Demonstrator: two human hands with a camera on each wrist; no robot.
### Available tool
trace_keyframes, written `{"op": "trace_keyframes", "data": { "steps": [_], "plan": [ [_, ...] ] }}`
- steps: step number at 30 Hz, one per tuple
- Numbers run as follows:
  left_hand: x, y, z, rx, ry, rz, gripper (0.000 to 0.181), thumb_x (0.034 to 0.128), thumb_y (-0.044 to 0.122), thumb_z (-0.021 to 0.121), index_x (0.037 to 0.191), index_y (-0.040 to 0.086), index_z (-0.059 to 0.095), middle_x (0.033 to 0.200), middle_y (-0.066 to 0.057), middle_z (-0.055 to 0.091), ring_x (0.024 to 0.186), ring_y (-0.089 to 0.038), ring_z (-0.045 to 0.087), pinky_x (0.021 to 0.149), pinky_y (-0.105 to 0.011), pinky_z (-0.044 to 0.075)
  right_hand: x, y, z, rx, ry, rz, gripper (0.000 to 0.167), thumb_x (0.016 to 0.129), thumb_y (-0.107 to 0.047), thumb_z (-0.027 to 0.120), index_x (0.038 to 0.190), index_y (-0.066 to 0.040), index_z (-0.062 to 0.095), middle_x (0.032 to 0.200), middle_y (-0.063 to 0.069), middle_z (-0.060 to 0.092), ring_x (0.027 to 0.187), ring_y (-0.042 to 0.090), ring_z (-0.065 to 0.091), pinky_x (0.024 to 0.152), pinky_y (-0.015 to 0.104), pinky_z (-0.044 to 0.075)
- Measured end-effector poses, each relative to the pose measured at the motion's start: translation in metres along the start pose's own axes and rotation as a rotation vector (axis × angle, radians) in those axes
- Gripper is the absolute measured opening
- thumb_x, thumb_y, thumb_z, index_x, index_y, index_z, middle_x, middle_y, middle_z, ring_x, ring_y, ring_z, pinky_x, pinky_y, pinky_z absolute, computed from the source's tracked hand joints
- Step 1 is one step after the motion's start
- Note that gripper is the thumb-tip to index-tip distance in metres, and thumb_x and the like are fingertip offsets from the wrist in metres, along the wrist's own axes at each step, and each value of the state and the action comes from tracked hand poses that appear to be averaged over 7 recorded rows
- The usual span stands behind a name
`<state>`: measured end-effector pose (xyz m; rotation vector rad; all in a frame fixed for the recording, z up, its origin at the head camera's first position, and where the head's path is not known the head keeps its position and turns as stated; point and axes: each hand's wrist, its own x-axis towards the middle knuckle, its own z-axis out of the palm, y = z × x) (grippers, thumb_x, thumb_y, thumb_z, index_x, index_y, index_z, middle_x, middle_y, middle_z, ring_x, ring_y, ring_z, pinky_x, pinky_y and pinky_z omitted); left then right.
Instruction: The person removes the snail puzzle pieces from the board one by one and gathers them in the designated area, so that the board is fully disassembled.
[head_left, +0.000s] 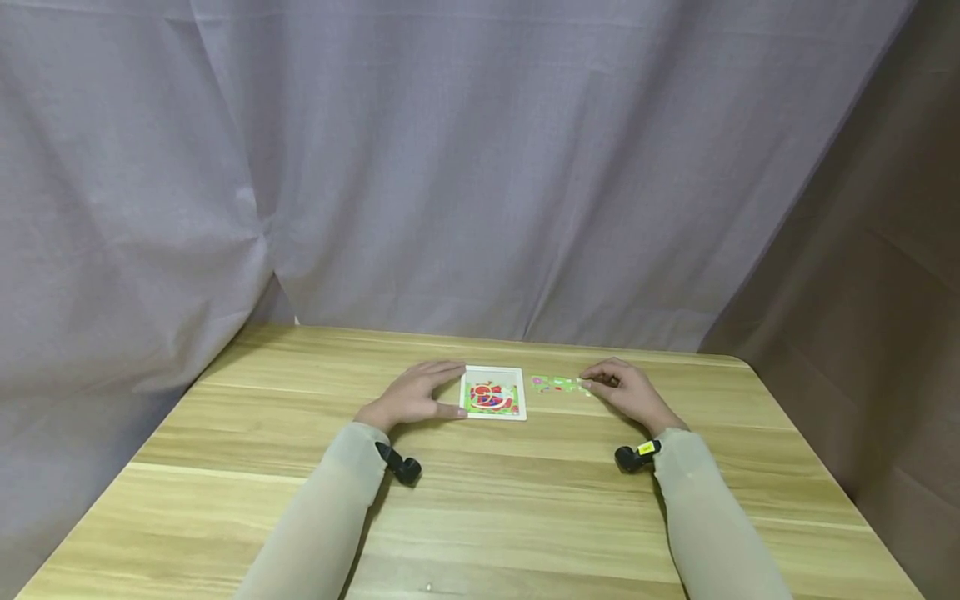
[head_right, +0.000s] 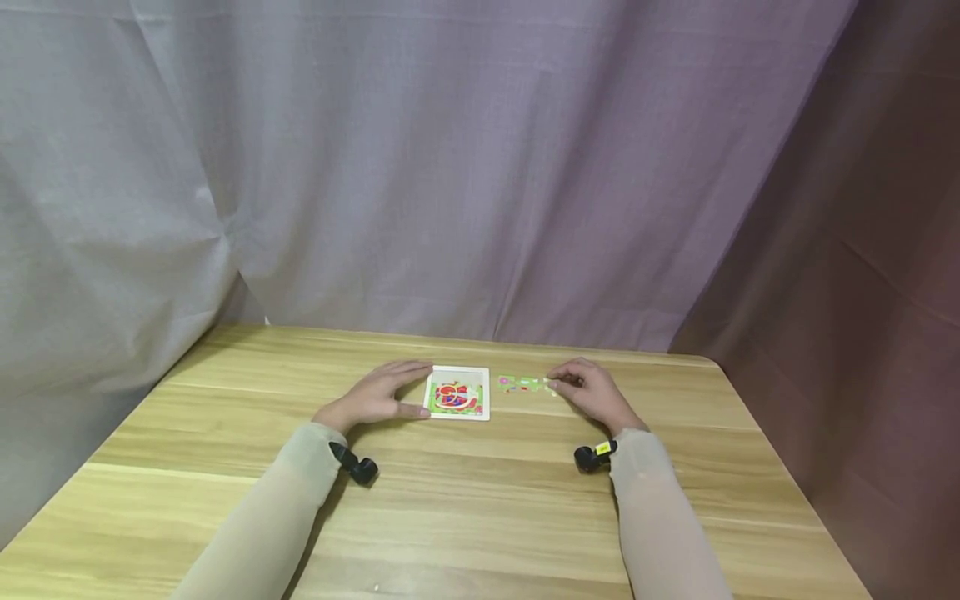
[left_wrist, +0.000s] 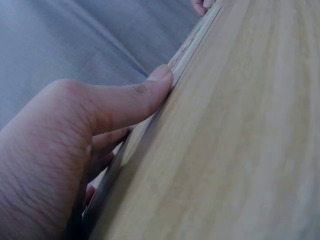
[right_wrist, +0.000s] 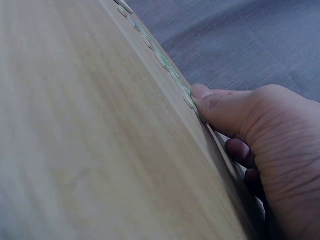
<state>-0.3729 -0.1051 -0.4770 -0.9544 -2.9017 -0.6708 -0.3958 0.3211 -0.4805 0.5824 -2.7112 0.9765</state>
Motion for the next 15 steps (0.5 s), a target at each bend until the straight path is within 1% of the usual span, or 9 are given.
{"op": "trace_keyframes", "data": {
  "steps": [4,9,15],
  "plan": [
    [-0.0005,-0.0005,0.0016,0.001,-0.005,-0.002,0.093,0.0898,0.064,0.069,0.164,0.016,0.04,0.172,-0.006,0.038,0.16,-0.032,0.032,0.133,-0.059,0.017,-0.0015,0.0027,0.0022,0.007,-0.003,-0.007,0.019,0.099,-0.023,0.077,0.114,-0.013,0.08,0.115,0.008,0.074,0.094,0.017,0.061,0.082,0.028,0.051],
    [-0.0014,0.0012,0.0004,-0.018,-0.012,-0.007,0.093,0.0903,0.064,0.069,0.164,0.015,0.041,0.172,-0.007,0.038,0.16,-0.033,0.031,0.133,-0.06,0.016,-0.0015,0.0045,0.0031,0.01,-0.002,0.006,0.019,0.099,-0.024,0.077,0.114,-0.014,0.08,0.116,0.007,0.074,0.095,0.015,0.062,0.083,0.028,0.051],
    [-0.0013,0.002,-0.0002,-0.017,-0.005,-0.006,0.092,0.0904,0.064,0.069,0.164,0.016,0.04,0.172,-0.007,0.037,0.161,-0.033,0.031,0.133,-0.06,0.016,0.0005,0.0046,0.0018,-0.002,-0.011,0.018,0.019,0.099,-0.026,0.076,0.115,-0.015,0.079,0.116,0.005,0.073,0.096,0.017,0.062,0.084,0.031,0.051]
  ]
}}
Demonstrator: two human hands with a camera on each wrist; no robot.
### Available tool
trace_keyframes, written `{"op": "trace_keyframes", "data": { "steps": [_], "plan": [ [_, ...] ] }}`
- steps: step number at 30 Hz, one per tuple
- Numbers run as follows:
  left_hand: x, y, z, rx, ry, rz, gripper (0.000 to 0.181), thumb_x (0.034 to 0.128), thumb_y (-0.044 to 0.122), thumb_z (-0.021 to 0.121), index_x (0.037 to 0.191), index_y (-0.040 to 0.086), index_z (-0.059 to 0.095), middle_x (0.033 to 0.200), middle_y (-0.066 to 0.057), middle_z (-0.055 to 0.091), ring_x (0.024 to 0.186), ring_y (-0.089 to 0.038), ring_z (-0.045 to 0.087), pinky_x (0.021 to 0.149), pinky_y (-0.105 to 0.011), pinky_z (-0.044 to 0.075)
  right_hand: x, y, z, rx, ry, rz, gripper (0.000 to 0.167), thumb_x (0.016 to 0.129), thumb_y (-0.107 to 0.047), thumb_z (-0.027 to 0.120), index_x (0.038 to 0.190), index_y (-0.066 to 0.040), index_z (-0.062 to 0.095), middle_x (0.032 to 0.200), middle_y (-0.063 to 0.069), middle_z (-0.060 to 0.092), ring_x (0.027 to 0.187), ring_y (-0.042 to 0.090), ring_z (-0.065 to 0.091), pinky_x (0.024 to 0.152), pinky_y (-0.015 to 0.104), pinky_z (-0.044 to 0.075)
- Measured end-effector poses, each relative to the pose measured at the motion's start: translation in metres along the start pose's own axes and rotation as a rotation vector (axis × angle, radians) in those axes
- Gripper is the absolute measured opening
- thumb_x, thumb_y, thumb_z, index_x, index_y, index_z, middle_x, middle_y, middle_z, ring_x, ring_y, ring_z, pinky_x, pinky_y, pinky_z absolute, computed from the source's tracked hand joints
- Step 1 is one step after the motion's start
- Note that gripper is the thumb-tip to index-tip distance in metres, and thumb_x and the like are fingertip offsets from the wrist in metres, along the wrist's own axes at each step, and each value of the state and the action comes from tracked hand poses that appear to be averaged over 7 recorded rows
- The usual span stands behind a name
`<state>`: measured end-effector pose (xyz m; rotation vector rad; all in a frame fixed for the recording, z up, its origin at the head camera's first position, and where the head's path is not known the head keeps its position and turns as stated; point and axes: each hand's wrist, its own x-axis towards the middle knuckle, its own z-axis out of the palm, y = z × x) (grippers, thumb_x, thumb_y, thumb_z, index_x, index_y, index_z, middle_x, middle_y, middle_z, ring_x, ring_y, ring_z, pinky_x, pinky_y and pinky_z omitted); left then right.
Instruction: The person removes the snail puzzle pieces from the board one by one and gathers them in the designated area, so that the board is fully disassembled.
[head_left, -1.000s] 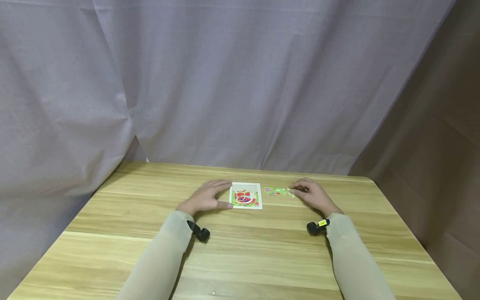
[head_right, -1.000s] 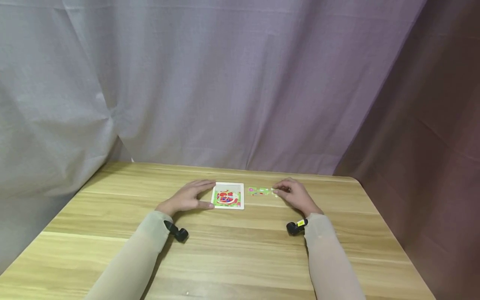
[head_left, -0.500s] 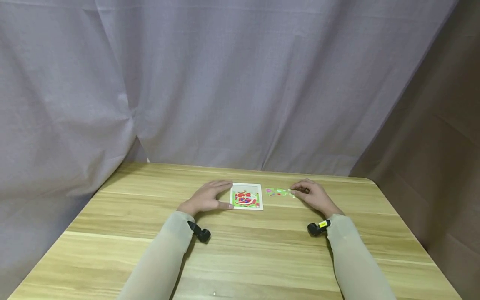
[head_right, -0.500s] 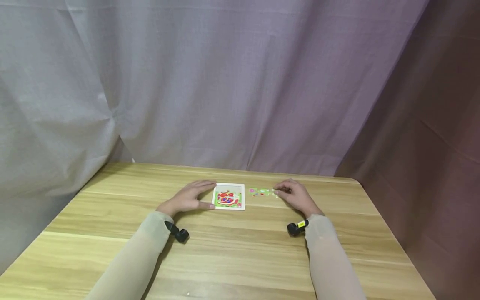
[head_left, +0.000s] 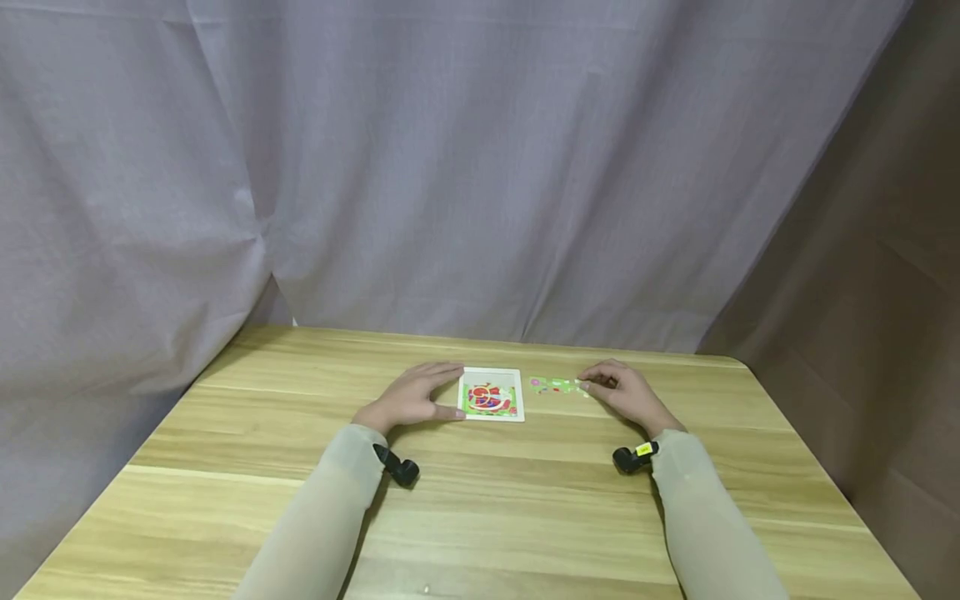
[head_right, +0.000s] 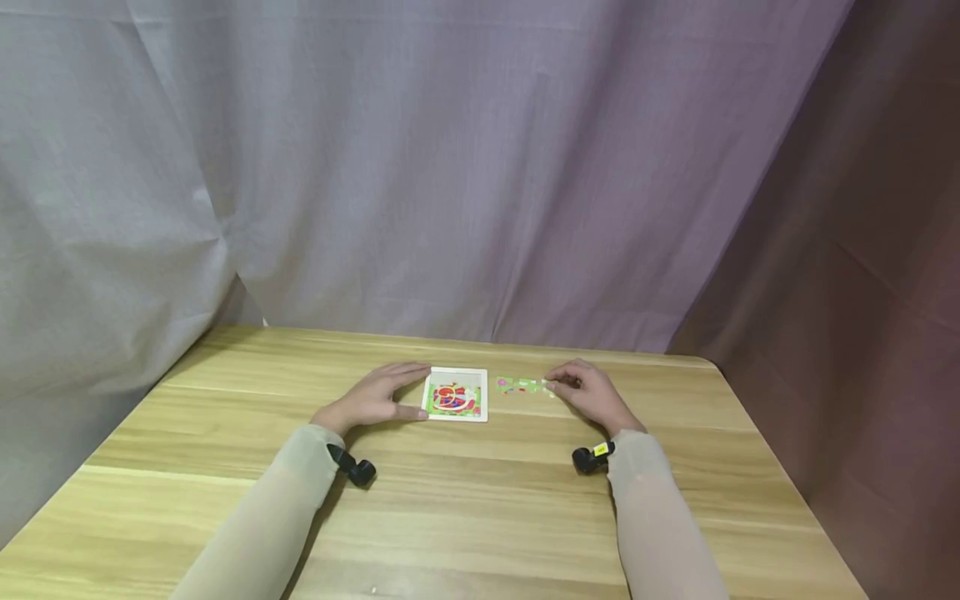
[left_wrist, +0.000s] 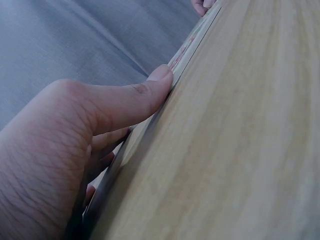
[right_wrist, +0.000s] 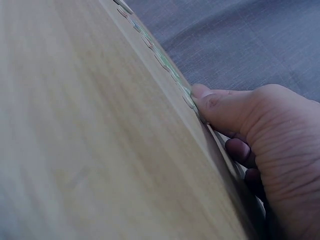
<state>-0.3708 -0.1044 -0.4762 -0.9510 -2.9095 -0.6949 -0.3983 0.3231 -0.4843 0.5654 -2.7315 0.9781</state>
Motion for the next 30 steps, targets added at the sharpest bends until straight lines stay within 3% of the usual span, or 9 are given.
{"op": "trace_keyframes", "data": {
  "steps": [17,30],
  "plan": [
    [0.0009,-0.0008,-0.0003,0.006,0.003,0.01,0.093,0.0907,0.064,0.07,0.163,0.013,0.041,0.171,-0.008,0.038,0.16,-0.034,0.033,0.133,-0.061,0.019,0.0007,0.0015,0.0008,0.006,0.021,-0.036,0.016,0.099,-0.023,0.076,0.113,-0.016,0.081,0.116,0.007,0.075,0.096,0.013,0.063,0.082,0.025,0.051],
    [0.0027,0.0,-0.0028,-0.001,0.011,0.01,0.093,0.0902,0.064,0.07,0.163,0.013,0.042,0.171,-0.008,0.038,0.16,-0.034,0.033,0.132,-0.062,0.018,0.0023,0.0016,-0.0014,0.004,0.007,0.0,0.019,0.101,-0.026,0.074,0.116,-0.017,0.08,0.119,0.005,0.074,0.098,0.016,0.062,0.084,0.028,0.052]
  ]
}}
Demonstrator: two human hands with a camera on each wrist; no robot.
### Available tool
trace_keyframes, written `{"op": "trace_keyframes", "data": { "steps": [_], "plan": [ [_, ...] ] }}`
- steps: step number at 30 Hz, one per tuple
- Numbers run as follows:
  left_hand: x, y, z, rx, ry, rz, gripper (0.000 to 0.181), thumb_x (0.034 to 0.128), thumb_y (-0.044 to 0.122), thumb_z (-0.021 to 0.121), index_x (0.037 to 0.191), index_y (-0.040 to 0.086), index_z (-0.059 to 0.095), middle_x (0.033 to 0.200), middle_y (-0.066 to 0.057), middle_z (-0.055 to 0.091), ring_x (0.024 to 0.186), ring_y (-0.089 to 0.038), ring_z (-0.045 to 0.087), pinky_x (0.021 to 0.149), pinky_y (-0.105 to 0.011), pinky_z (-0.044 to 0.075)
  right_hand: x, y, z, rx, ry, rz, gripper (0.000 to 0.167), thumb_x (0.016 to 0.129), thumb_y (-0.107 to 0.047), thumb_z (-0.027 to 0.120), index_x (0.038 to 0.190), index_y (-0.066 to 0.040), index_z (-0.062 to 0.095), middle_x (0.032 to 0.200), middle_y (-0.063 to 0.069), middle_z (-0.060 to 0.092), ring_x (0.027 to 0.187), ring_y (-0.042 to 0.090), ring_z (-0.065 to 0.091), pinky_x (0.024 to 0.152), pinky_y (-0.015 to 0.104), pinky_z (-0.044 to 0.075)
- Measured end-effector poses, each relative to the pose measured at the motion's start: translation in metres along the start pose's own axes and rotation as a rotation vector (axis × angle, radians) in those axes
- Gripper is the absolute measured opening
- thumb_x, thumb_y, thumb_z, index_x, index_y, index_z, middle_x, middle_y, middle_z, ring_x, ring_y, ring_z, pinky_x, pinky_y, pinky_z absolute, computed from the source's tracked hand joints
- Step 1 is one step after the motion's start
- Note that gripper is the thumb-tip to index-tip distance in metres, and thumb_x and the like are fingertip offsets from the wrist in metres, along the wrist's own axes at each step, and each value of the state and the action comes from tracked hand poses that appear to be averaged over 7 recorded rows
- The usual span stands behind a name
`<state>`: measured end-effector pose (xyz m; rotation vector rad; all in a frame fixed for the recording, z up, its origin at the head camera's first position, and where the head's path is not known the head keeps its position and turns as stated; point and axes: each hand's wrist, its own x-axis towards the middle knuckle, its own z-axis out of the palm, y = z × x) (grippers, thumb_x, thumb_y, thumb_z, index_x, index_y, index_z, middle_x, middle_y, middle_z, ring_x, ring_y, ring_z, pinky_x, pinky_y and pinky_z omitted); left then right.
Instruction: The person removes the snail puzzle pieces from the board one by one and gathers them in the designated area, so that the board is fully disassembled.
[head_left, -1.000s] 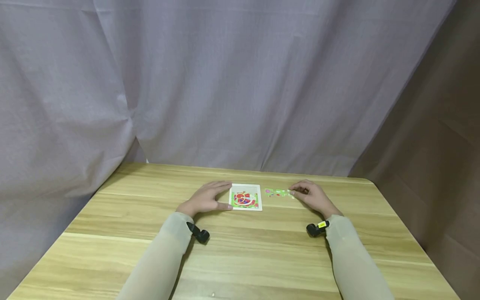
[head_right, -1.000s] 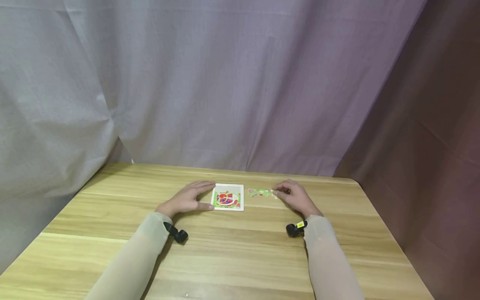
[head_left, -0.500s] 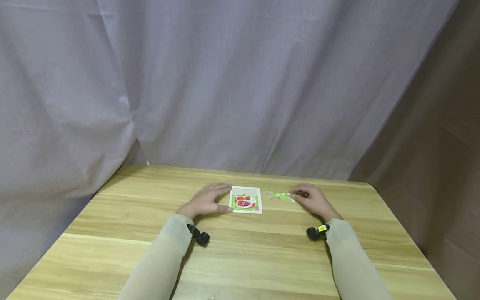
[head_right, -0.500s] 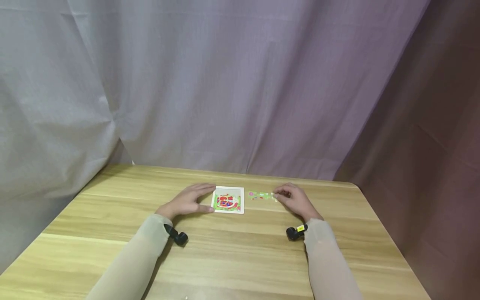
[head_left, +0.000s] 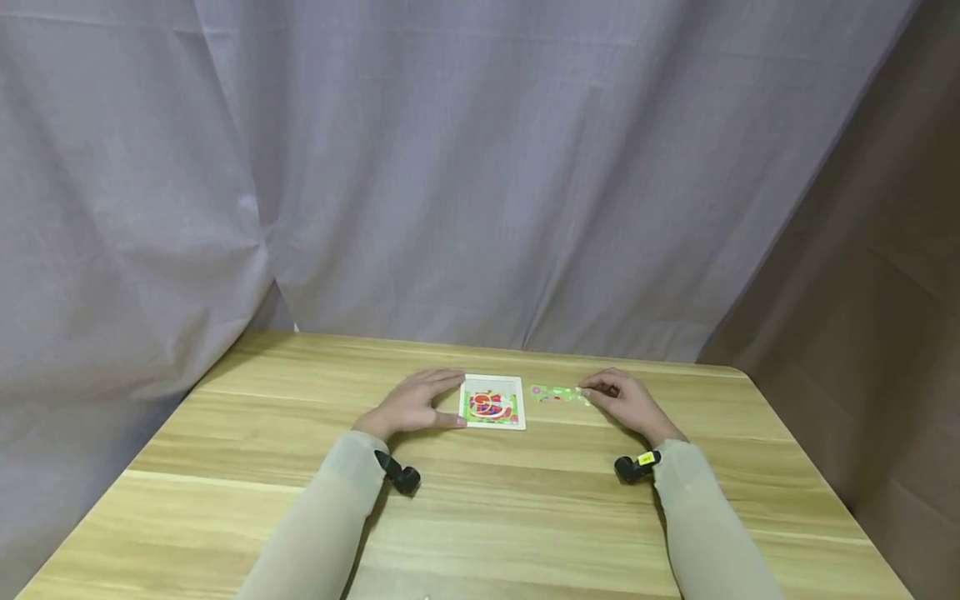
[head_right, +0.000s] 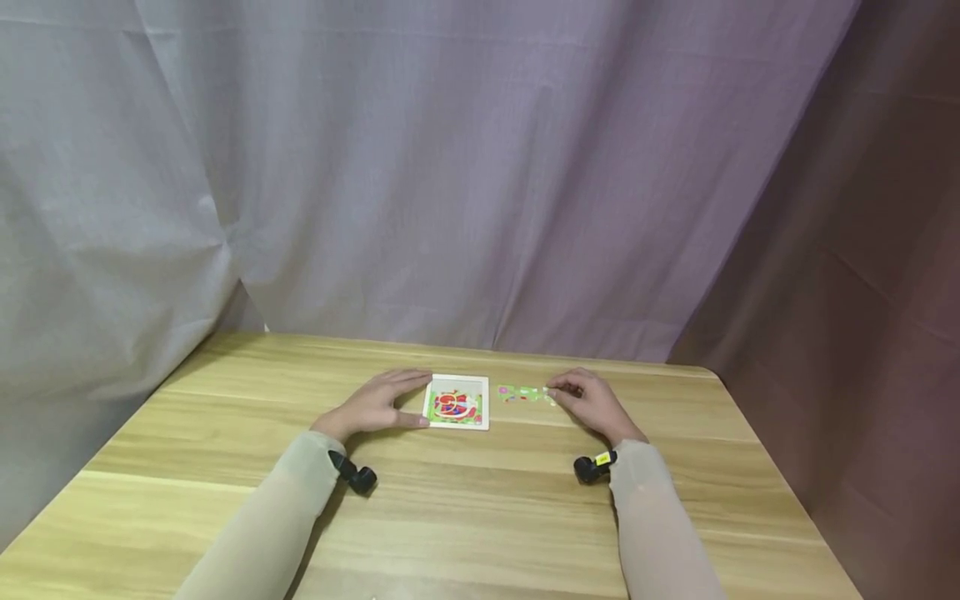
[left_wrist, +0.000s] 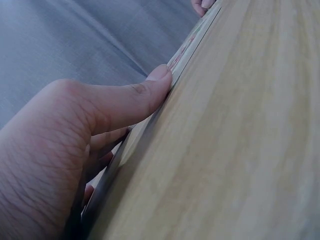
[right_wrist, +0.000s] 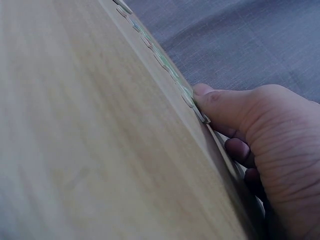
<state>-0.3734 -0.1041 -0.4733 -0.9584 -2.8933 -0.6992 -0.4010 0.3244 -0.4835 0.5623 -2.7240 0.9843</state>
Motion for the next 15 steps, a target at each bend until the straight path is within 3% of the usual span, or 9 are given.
{"op": "trace_keyframes", "data": {
  "steps": [15],
  "plan": [
    [-0.0003,-0.0011,0.0029,0.009,0.002,0.012,0.092,0.0904,0.063,0.07,0.162,0.013,0.042,0.171,-0.008,0.039,0.159,-0.034,0.033,0.132,-0.061,0.018,-0.0017,0.0043,0.0026,0.01,0.032,0.008,0.023,0.104,-0.031,0.071,0.119,-0.015,0.079,0.117,0.004,0.075,0.092,0.012,0.062,0.08,0.026,0.051]
  ]
}}
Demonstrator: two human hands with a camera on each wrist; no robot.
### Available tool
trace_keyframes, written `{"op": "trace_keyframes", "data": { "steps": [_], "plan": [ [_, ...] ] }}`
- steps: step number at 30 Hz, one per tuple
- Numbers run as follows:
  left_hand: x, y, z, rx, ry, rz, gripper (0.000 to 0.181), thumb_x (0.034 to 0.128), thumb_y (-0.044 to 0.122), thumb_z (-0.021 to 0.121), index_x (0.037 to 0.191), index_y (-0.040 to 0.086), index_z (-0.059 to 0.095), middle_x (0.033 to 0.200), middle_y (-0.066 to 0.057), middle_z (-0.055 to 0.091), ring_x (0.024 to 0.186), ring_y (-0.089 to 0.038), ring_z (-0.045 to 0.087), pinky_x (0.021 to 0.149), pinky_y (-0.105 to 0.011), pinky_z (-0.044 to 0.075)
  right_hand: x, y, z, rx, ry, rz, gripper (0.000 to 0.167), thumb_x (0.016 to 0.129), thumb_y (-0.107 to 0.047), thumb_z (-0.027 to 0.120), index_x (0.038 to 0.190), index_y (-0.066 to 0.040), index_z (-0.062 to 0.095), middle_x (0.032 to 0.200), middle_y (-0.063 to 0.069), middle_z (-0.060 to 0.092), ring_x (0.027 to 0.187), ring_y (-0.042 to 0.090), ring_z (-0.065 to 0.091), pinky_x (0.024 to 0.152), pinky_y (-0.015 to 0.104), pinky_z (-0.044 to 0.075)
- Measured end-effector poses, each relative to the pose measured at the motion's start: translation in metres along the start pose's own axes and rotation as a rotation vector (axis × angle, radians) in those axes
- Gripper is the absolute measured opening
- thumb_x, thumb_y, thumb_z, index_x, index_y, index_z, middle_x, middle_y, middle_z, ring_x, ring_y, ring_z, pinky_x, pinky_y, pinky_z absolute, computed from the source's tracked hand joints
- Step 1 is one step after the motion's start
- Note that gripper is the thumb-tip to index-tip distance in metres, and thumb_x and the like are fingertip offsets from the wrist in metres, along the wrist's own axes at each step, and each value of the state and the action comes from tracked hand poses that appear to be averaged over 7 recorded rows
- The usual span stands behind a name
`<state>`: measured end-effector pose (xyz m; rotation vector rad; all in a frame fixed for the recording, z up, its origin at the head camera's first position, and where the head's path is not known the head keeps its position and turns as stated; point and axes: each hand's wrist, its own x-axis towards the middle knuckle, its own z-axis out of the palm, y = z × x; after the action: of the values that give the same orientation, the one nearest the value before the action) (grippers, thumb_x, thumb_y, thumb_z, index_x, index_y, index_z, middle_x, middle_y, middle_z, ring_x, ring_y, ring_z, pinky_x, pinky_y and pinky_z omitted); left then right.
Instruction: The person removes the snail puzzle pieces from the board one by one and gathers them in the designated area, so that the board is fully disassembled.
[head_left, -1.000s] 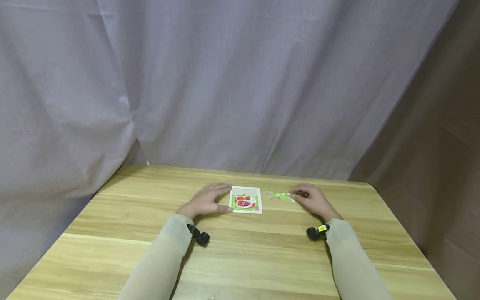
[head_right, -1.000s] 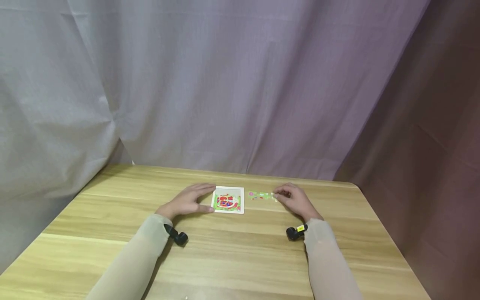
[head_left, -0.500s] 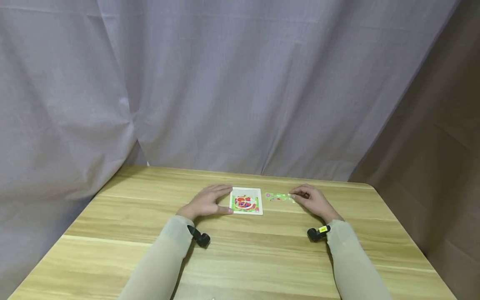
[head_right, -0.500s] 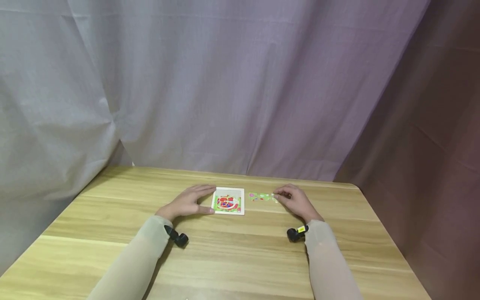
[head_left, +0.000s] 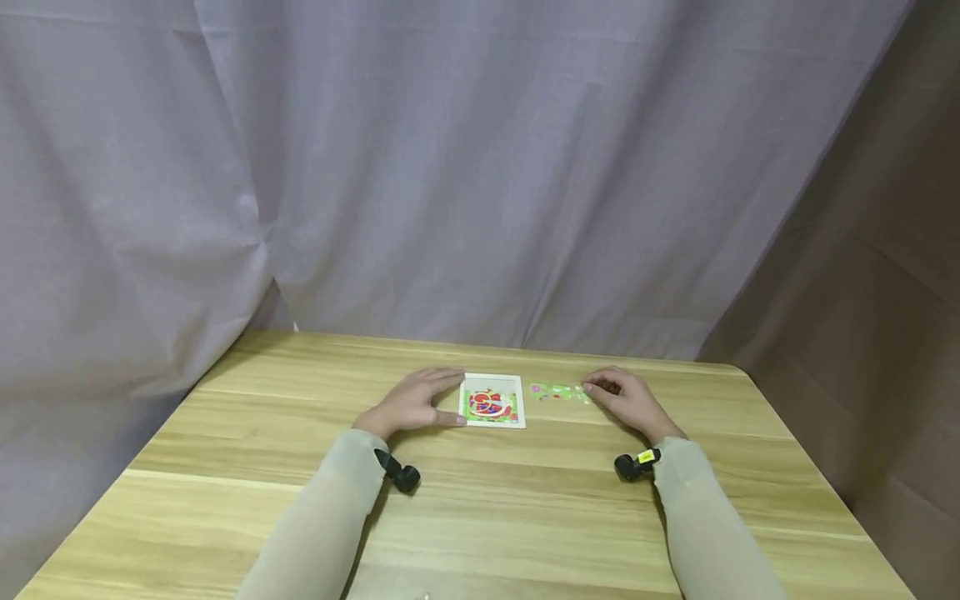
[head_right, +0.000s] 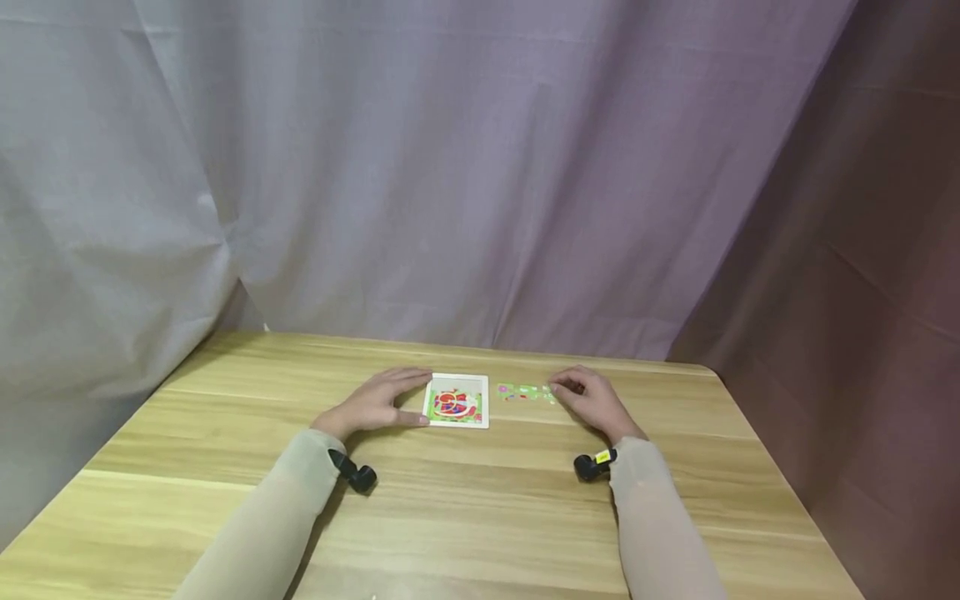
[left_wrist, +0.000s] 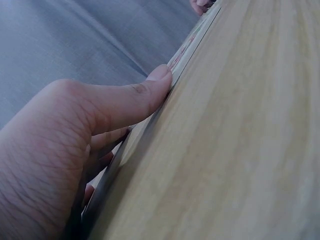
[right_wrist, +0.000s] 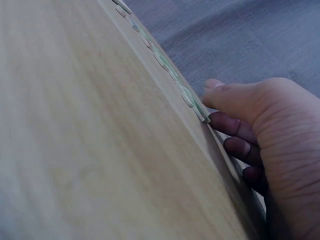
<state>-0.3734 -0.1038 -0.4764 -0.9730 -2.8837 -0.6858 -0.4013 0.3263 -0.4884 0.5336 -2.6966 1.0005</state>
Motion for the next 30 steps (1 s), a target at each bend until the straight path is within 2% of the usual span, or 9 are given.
{"op": "trace_keyframes", "data": {
  "steps": [7,13,17,20,24,27,30],
  "plan": [
    [0.002,0.002,0.001,0.0,-0.02,-0.002,0.092,0.0909,0.064,0.069,0.163,0.014,0.041,0.172,-0.008,0.037,0.16,-0.034,0.032,0.133,-0.061,0.017,-0.005,0.0,-0.002,-0.003,0.072,0.006,0.026,0.105,-0.032,0.069,0.119,-0.011,0.078,0.115,0.008,0.077,0.094,0.012,0.064,0.081,0.026,0.052],
    [0.009,0.001,0.001,0.014,-0.003,0.01,0.091,0.0909,0.064,0.069,0.163,0.015,0.041,0.172,-0.006,0.038,0.16,-0.033,0.032,0.133,-0.06,0.017,0.005,-0.014,-0.004,-0.019,0.126,-0.077,0.022,0.104,-0.025,0.07,0.115,-0.009,0.079,0.107,0.008,0.078,0.086,0.012,0.066,0.076,0.023,0.054],
    [0.01,0.0,0.006,0.005,-0.001,-0.001,0.092,0.0901,0.064,0.069,0.163,0.015,0.042,0.171,-0.006,0.039,0.159,-0.033,0.033,0.133,-0.061,0.019,0.016,-0.033,0.007,0.016,0.121,-0.139,0.019,0.103,-0.022,0.071,0.113,-0.008,0.079,0.105,0.007,0.077,0.088,0.015,0.069,0.078,0.024,0.057],
    [0.01,-0.002,0.009,0.006,-0.001,-0.017,0.092,0.0894,0.064,0.07,0.163,0.015,0.043,0.171,-0.005,0.04,0.159,-0.032,0.034,0.133,-0.06,0.019,0.027,-0.056,0.027,0.074,0.083,-0.186,0.017,0.102,-0.018,0.071,0.112,-0.006,0.078,0.104,0.007,0.077,0.091,0.019,0.07,0.083,0.028,0.061],
    [0.01,-0.005,0.01,0.006,0.007,-0.019,0.092,0.0891,0.063,0.071,0.162,0.015,0.044,0.17,-0.005,0.041,0.159,-0.032,0.035,0.133,-0.059,0.019,0.043,-0.093,0.064,0.1,-0.01,-0.245,0.016,0.102,-0.017,0.072,0.11,-0.006,0.079,0.103,0.004,0.077,0.093,0.018,0.07,0.086,0.032,0.062],
    [0.008,-0.005,0.011,0.004,0.012,-0.013,0.092,0.0891,0.064,0.071,0.162,0.015,0.044,0.169,-0.006,0.042,0.158,-0.034,0.036,0.131,-0.062,0.021,0.049,-0.114,0.089,0.104,-0.107,-0.31,0.016,0.103,-0.02,0.071,0.11,-0.008,0.079,0.101,0.001,0.076,0.092,0.013,0.069,0.086,0.029,0.062],
    [0.008,-0.002,0.013,-0.008,0.013,-0.004,0.091,0.0899,0.065,0.07,0.162,0.015,0.044,0.169,-0.006,0.042,0.158,-0.035,0.037,0.13,-0.064,0.023,0.05,-0.125,0.104,0.109,-0.178,-0.364,0.016,0.103,-0.022,0.07,0.11,-0.011,0.079,0.1,0.0,0.075,0.089,0.01,0.067,0.083,0.026,0.061]
  ]
}}
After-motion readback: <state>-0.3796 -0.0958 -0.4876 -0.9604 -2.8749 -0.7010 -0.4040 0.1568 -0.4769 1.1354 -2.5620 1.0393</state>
